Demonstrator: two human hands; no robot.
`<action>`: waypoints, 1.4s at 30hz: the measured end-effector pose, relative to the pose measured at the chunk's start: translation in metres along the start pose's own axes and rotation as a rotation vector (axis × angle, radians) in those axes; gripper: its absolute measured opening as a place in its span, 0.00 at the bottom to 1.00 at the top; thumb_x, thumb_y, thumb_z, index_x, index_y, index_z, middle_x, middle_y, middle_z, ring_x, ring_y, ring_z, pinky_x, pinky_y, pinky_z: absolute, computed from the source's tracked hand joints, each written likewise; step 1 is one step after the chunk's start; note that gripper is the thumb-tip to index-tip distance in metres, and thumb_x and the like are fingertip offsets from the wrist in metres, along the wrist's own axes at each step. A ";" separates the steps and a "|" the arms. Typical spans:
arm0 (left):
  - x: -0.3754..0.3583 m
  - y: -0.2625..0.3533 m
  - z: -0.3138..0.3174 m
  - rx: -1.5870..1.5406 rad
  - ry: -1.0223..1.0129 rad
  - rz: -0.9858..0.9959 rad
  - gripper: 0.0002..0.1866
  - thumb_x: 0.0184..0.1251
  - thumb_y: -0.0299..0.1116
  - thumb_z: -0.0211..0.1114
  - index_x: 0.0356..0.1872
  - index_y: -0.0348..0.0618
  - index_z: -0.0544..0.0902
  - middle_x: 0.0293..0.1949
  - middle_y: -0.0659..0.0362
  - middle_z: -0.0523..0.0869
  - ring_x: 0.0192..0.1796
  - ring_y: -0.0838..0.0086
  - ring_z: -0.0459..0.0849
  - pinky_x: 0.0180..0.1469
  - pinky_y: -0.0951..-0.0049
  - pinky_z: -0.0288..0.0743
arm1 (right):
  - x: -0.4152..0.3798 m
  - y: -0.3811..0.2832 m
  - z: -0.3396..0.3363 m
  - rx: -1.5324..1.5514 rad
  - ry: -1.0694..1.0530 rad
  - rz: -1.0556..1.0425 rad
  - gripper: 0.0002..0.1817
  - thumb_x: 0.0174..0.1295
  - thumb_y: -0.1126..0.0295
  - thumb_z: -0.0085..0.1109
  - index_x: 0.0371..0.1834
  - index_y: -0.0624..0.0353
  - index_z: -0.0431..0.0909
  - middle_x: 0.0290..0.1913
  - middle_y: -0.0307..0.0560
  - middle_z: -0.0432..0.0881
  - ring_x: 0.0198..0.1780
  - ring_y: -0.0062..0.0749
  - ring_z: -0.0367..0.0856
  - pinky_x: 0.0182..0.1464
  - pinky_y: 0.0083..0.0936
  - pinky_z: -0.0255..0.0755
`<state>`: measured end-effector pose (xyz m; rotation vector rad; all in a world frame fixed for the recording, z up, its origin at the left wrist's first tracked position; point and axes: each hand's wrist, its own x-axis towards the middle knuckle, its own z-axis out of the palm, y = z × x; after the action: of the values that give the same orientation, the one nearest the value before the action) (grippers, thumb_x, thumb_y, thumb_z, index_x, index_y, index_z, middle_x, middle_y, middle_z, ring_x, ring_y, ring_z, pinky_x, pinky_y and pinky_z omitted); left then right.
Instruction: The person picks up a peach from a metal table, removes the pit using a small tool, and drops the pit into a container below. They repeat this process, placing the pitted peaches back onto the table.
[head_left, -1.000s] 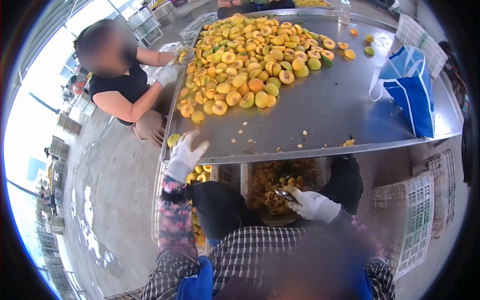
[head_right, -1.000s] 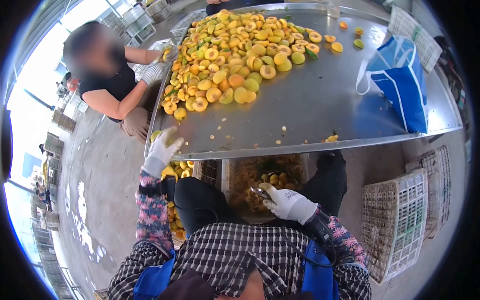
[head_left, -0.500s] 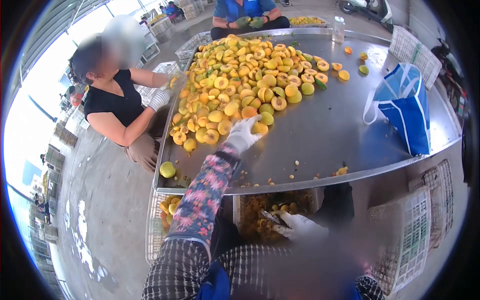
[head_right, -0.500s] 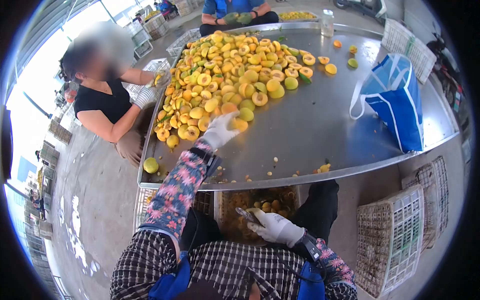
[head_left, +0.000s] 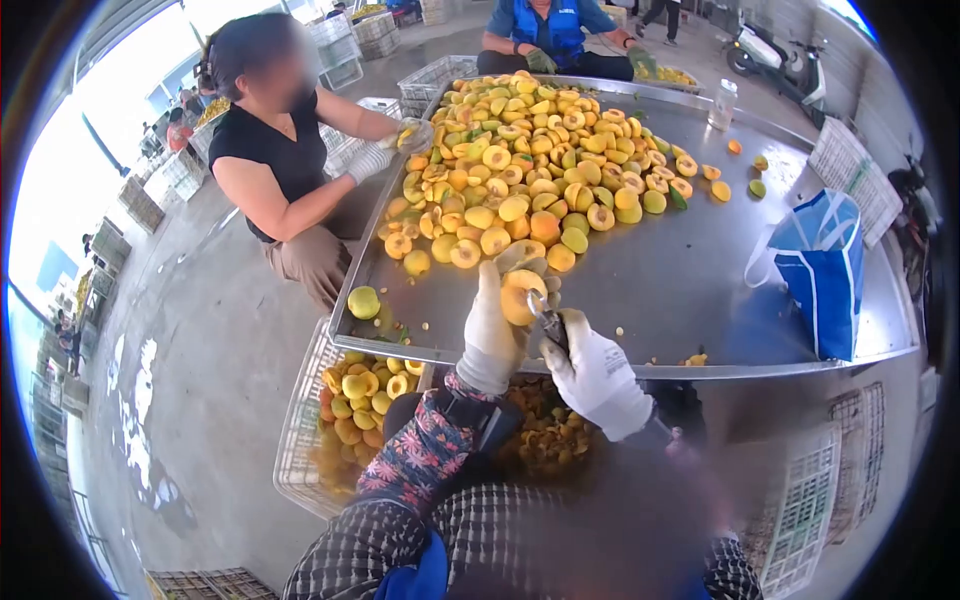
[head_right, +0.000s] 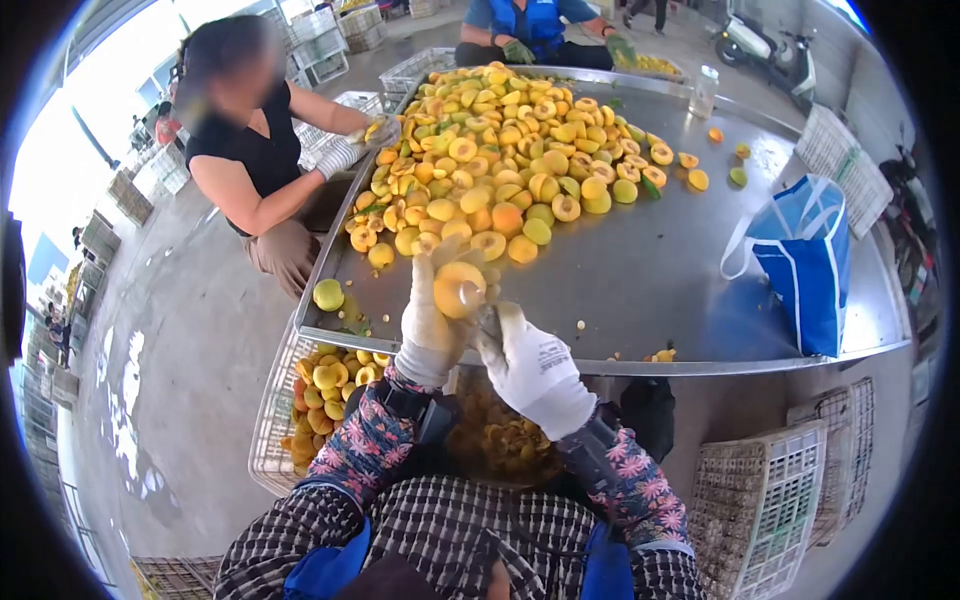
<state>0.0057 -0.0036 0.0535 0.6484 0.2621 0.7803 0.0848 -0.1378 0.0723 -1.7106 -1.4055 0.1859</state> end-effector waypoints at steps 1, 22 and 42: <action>-0.003 0.000 0.001 -0.004 -0.016 0.024 0.31 0.77 0.57 0.47 0.67 0.41 0.68 0.55 0.50 0.79 0.51 0.58 0.81 0.53 0.59 0.78 | -0.001 -0.001 0.005 -0.036 0.002 0.010 0.12 0.67 0.70 0.55 0.48 0.62 0.66 0.31 0.59 0.78 0.33 0.62 0.78 0.33 0.47 0.70; -0.032 0.024 0.006 -0.144 0.089 -0.245 0.27 0.70 0.54 0.62 0.44 0.34 0.78 0.45 0.46 0.83 0.48 0.48 0.84 0.54 0.51 0.79 | -0.024 -0.020 0.012 -0.251 -0.124 -0.030 0.12 0.67 0.68 0.55 0.46 0.63 0.67 0.31 0.61 0.80 0.32 0.63 0.79 0.31 0.47 0.72; -0.039 0.010 0.003 0.155 0.045 -0.051 0.28 0.71 0.56 0.59 0.41 0.32 0.79 0.40 0.48 0.85 0.42 0.57 0.86 0.48 0.57 0.82 | -0.031 0.000 0.018 0.687 -0.364 0.285 0.10 0.74 0.61 0.50 0.45 0.55 0.65 0.23 0.34 0.66 0.19 0.18 0.64 0.21 0.19 0.62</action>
<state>-0.0256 -0.0285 0.0615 0.7681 0.3813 0.7309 0.0635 -0.1550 0.0493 -1.3126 -1.1405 1.0550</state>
